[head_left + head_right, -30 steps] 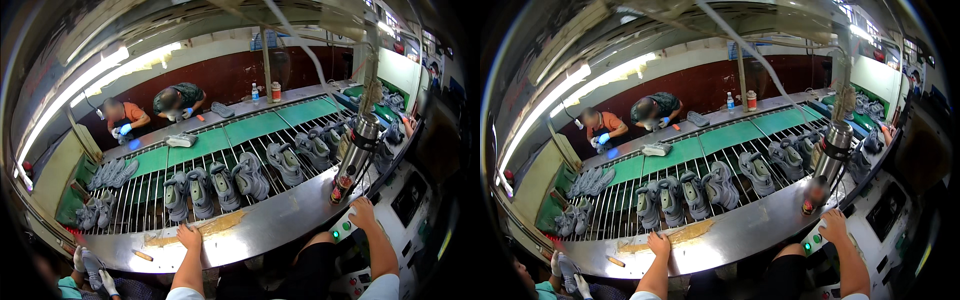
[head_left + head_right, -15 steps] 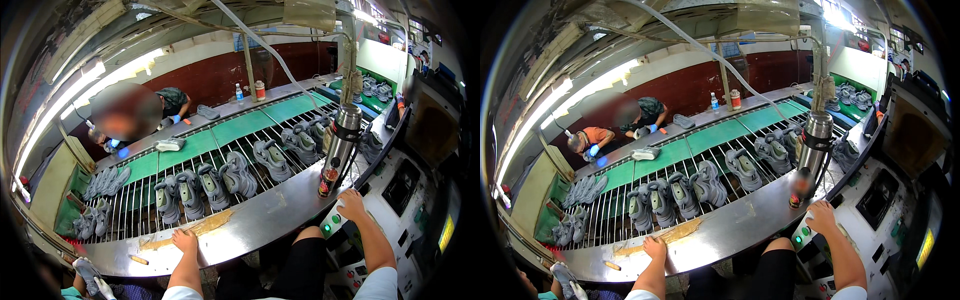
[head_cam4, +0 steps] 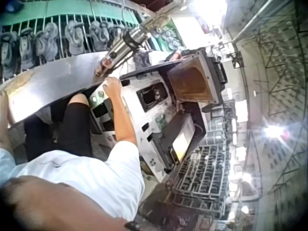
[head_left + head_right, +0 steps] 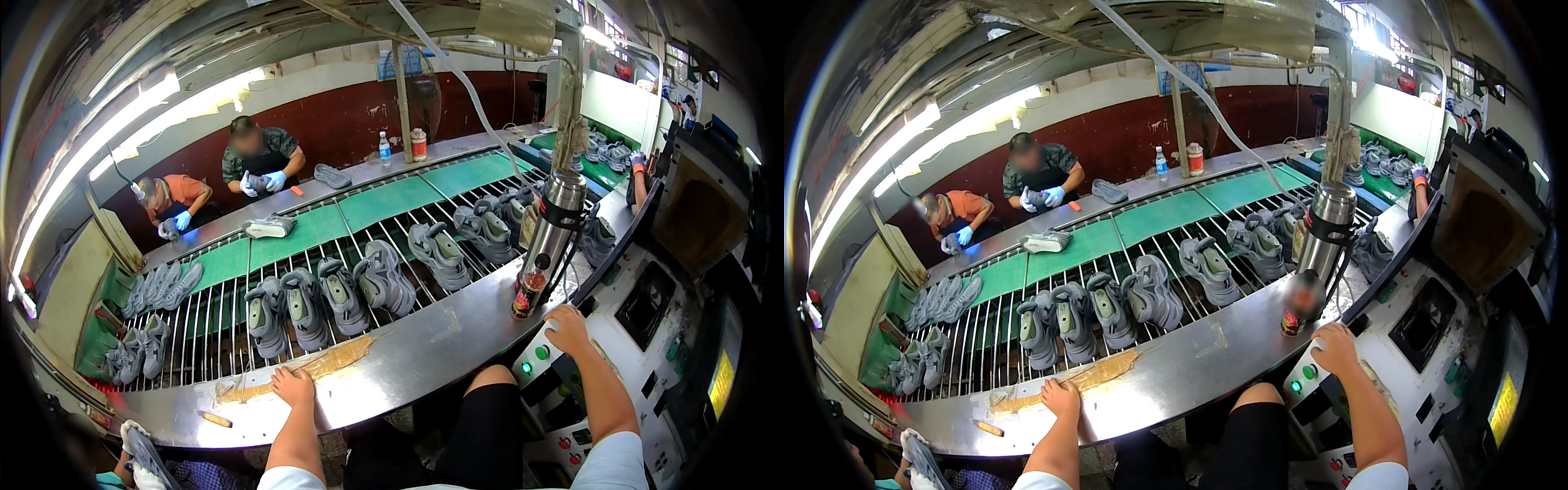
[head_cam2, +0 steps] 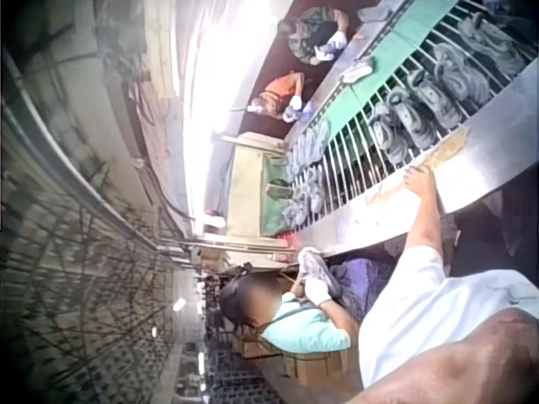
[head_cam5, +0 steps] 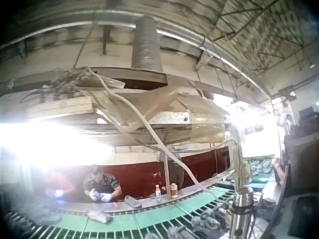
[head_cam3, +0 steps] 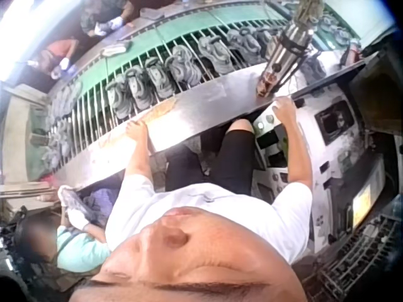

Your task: The person operates a sole-attaching machine by placing shoe uppers and soles into the press, activating the cycle with buttons, and then removing the bonded shoes and placing them back onto a conveyor belt.

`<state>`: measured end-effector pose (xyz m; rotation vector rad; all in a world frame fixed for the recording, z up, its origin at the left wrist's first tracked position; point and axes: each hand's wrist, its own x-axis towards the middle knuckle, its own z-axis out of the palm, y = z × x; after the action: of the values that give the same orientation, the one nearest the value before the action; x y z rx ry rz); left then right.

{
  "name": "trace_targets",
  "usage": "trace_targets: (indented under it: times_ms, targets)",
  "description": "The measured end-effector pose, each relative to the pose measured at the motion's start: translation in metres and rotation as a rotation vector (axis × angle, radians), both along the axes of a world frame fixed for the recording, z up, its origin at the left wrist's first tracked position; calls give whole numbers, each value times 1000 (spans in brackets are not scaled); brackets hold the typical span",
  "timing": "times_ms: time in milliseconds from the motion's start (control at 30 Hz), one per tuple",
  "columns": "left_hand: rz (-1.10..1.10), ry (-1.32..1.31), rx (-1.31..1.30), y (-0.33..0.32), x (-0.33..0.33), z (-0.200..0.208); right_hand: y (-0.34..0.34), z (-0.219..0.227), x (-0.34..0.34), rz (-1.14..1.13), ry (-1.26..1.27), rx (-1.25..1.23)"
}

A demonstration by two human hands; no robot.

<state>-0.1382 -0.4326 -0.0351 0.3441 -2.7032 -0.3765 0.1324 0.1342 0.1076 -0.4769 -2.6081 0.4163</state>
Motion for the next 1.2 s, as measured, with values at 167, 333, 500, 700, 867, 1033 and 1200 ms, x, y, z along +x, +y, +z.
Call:
trace_targets:
  times_ms: [167, 333, 500, 700, 867, 1033, 1200]
  targets:
    - [2, -20, 0, 0, 3, 5, -1, -1, 0, -13, 17, -20]
    - [12, -9, -15, -3, 2, 4, -4, -4, -2, -26, 60, -36]
    - [3, -47, -13, 0, 5, 7, -7, -4, -1, -53, 73, 47]
    - [14, -66, 7, -3, 6, 11, -6, -4, -2, -32, 23, 63]
    - [12, -77, -6, -4, 6, 12, 0, -13, -1, 45, -128, 182]
    - [29, -79, -57, 4, 2, 14, -1, -12, 6, -31, -118, 205]
    - [-20, -149, 25, 9, 10, 25, -2, -13, 21, -29, 95, 53]
